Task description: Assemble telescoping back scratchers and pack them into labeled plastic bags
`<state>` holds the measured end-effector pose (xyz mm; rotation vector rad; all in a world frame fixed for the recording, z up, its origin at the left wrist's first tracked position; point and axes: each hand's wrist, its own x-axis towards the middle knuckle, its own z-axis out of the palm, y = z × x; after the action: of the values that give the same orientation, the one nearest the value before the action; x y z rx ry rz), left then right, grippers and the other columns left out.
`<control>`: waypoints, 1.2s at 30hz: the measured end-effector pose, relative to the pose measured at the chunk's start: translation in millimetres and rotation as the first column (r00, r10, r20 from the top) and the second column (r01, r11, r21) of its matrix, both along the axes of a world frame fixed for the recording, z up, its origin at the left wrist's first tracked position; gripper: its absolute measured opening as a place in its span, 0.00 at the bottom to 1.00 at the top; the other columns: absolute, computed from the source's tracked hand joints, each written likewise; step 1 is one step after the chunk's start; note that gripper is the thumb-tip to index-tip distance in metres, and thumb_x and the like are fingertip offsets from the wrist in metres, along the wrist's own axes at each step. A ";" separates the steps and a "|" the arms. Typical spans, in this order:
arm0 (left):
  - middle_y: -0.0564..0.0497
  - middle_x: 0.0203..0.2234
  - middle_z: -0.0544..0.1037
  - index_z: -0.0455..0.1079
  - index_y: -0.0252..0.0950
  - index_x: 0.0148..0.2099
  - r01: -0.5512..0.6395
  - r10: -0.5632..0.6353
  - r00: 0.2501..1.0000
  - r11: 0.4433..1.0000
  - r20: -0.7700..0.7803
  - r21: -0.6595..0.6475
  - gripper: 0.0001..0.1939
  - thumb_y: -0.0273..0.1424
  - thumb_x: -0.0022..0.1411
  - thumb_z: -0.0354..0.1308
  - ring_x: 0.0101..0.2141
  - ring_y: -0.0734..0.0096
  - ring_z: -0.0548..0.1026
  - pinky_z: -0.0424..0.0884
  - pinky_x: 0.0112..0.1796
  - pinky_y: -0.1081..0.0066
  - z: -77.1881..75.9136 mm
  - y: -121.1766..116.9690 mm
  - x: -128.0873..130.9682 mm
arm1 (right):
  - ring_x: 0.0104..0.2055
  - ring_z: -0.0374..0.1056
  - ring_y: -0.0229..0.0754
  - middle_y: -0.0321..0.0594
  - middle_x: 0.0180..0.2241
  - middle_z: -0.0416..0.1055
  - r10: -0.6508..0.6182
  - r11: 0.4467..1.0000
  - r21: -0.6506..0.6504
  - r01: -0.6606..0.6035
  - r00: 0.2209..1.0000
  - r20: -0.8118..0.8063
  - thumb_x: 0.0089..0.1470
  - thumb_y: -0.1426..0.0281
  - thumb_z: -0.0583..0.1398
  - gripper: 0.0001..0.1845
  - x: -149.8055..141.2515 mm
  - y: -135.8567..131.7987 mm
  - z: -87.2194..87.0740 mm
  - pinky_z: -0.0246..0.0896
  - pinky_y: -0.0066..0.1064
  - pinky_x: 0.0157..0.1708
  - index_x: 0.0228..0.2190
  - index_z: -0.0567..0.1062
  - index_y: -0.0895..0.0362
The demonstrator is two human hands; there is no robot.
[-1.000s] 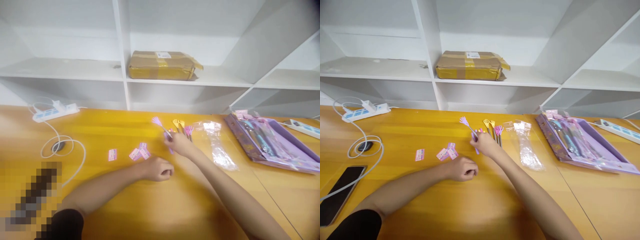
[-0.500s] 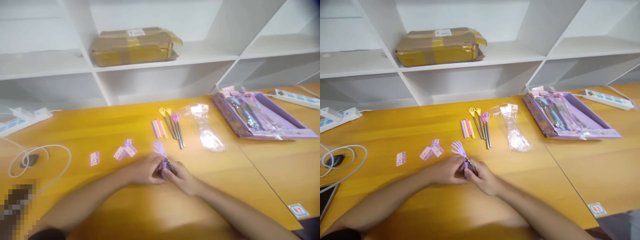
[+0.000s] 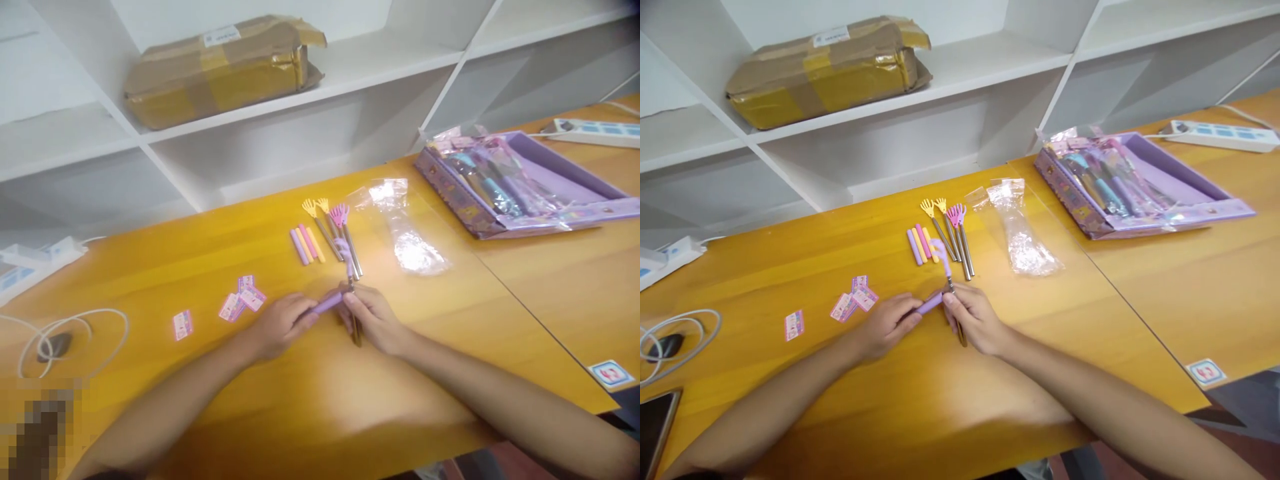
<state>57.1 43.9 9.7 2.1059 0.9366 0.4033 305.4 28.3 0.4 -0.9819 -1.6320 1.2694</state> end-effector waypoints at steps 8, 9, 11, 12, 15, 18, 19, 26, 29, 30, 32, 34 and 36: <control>0.53 0.33 0.75 0.71 0.38 0.50 -0.209 0.212 0.970 0.977 0.115 -0.038 0.16 0.42 0.80 0.47 0.32 0.69 0.70 0.63 0.36 0.69 -5.3 2.4 -5.9 | 0.22 0.55 0.36 0.34 0.20 0.59 -0.453 0.891 -0.132 0.435 0.867 -0.205 0.66 0.39 0.56 0.34 25.2 26.5 0.8 0.50 0.29 0.22 0.31 0.80 0.55; 0.53 0.32 0.74 0.71 0.38 0.49 -0.220 0.222 0.967 0.975 0.123 -0.035 0.16 0.42 0.80 0.48 0.31 0.70 0.69 0.63 0.35 0.69 -5.4 2.6 -6.5 | 0.21 0.55 0.36 0.34 0.20 0.59 -0.497 0.868 -0.159 0.471 0.829 -0.256 0.66 0.39 0.57 0.33 26.1 28.3 1.1 0.49 0.28 0.22 0.31 0.80 0.55; 0.55 0.30 0.72 0.71 0.38 0.47 -0.238 0.241 0.961 0.971 0.137 -0.035 0.15 0.42 0.80 0.48 0.30 0.71 0.67 0.61 0.34 0.70 -5.2 2.9 -7.6 | 0.22 0.57 0.36 0.34 0.20 0.61 -0.548 0.836 -0.208 0.507 0.777 -0.309 0.65 0.41 0.60 0.29 26.0 30.5 2.7 0.50 0.28 0.21 0.32 0.78 0.54; 0.55 0.29 0.71 0.70 0.38 0.46 -0.247 0.250 0.957 0.968 0.144 -0.038 0.15 0.41 0.80 0.49 0.29 0.72 0.67 0.61 0.33 0.70 -4.9 3.0 -8.0 | 0.22 0.58 0.36 0.34 0.20 0.62 -0.555 0.831 -0.226 0.508 0.770 -0.315 0.64 0.42 0.61 0.28 25.1 30.9 3.7 0.50 0.27 0.21 0.32 0.78 0.54; 0.56 0.28 0.70 0.70 0.37 0.46 -0.259 0.265 0.952 0.964 0.156 -0.054 0.15 0.41 0.80 0.49 0.28 0.73 0.65 0.60 0.33 0.70 -3.3 3.0 -8.2 | 0.22 0.59 0.36 0.35 0.21 0.66 -0.520 0.852 -0.251 0.459 0.794 -0.315 0.63 0.43 0.63 0.26 21.7 30.3 5.6 0.50 0.27 0.20 0.32 0.77 0.53; 0.56 0.29 0.71 0.71 0.37 0.46 -0.279 0.283 0.947 0.959 0.153 -0.049 0.16 0.41 0.80 0.48 0.28 0.73 0.65 0.60 0.33 0.70 -1.6 3.3 -6.6 | 0.21 0.56 0.35 0.35 0.21 0.67 -0.489 0.870 -0.260 0.419 0.803 -0.341 0.63 0.43 0.63 0.26 20.0 29.2 4.1 0.47 0.27 0.20 0.31 0.77 0.53; 0.56 0.29 0.71 0.71 0.37 0.46 -0.286 0.289 0.945 0.957 0.151 -0.042 0.16 0.41 0.79 0.48 0.28 0.73 0.65 0.60 0.33 0.70 -1.1 3.5 -5.9 | 0.20 0.56 0.34 0.35 0.21 0.67 -0.483 0.873 -0.256 0.415 0.804 -0.346 0.63 0.43 0.63 0.26 20.2 29.1 3.1 0.46 0.26 0.20 0.31 0.77 0.54; 0.53 0.32 0.76 0.73 0.37 0.47 -0.300 0.297 0.945 0.954 0.138 0.001 0.17 0.42 0.80 0.48 0.31 0.70 0.71 0.64 0.35 0.70 -1.1 5.7 -4.6 | 0.20 0.55 0.33 0.36 0.22 0.68 -0.456 0.888 -0.232 0.397 0.828 -0.327 0.63 0.43 0.63 0.28 22.4 29.0 -1.8 0.47 0.26 0.19 0.30 0.79 0.55; 0.50 0.37 0.80 0.74 0.37 0.49 -0.292 0.286 0.949 0.956 0.135 0.020 0.17 0.42 0.80 0.48 0.36 0.66 0.76 0.68 0.39 0.69 -3.3 6.7 -6.4 | 0.20 0.54 0.32 0.37 0.24 0.69 -0.441 0.894 -0.244 0.376 0.839 -0.320 0.63 0.43 0.64 0.29 22.4 27.8 -2.5 0.47 0.27 0.19 0.29 0.80 0.55; 0.49 0.38 0.81 0.74 0.37 0.51 -0.294 0.288 0.948 0.955 0.131 0.025 0.18 0.42 0.80 0.48 0.38 0.65 0.77 0.69 0.41 0.68 -4.0 7.3 -7.2 | 0.20 0.53 0.32 0.37 0.24 0.70 -0.434 0.897 -0.247 0.367 0.842 -0.320 0.63 0.43 0.64 0.29 22.6 27.2 -2.7 0.47 0.28 0.19 0.29 0.80 0.55; 0.47 0.41 0.82 0.75 0.37 0.53 -0.304 0.297 0.947 0.952 0.122 0.040 0.18 0.42 0.80 0.48 0.41 0.63 0.78 0.71 0.43 0.67 -4.9 8.9 -9.1 | 0.19 0.52 0.31 0.37 0.26 0.71 -0.418 0.903 -0.249 0.351 0.851 -0.317 0.65 0.44 0.63 0.28 23.6 26.0 -3.3 0.47 0.28 0.20 0.29 0.80 0.56; 0.46 0.43 0.83 0.75 0.37 0.54 -0.301 0.294 0.950 0.952 0.103 0.051 0.19 0.43 0.80 0.48 0.43 0.61 0.79 0.72 0.45 0.65 -5.1 11.1 -11.1 | 0.19 0.50 0.30 0.37 0.26 0.71 -0.401 0.910 -0.239 0.338 0.863 -0.308 0.66 0.46 0.63 0.27 25.1 25.0 -3.9 0.46 0.28 0.20 0.30 0.81 0.56; 0.45 0.44 0.83 0.76 0.38 0.55 -0.281 0.276 0.958 0.958 0.084 0.057 0.20 0.43 0.80 0.48 0.44 0.59 0.80 0.73 0.46 0.65 -4.8 13.1 -13.1 | 0.19 0.50 0.30 0.36 0.25 0.70 -0.380 0.919 -0.224 0.323 0.876 -0.295 0.67 0.47 0.62 0.26 26.6 24.5 -4.7 0.46 0.28 0.20 0.32 0.82 0.56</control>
<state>44.0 57.0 4.9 2.0082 1.1943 0.6630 332.1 52.8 -4.2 -1.0452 -1.0401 1.2513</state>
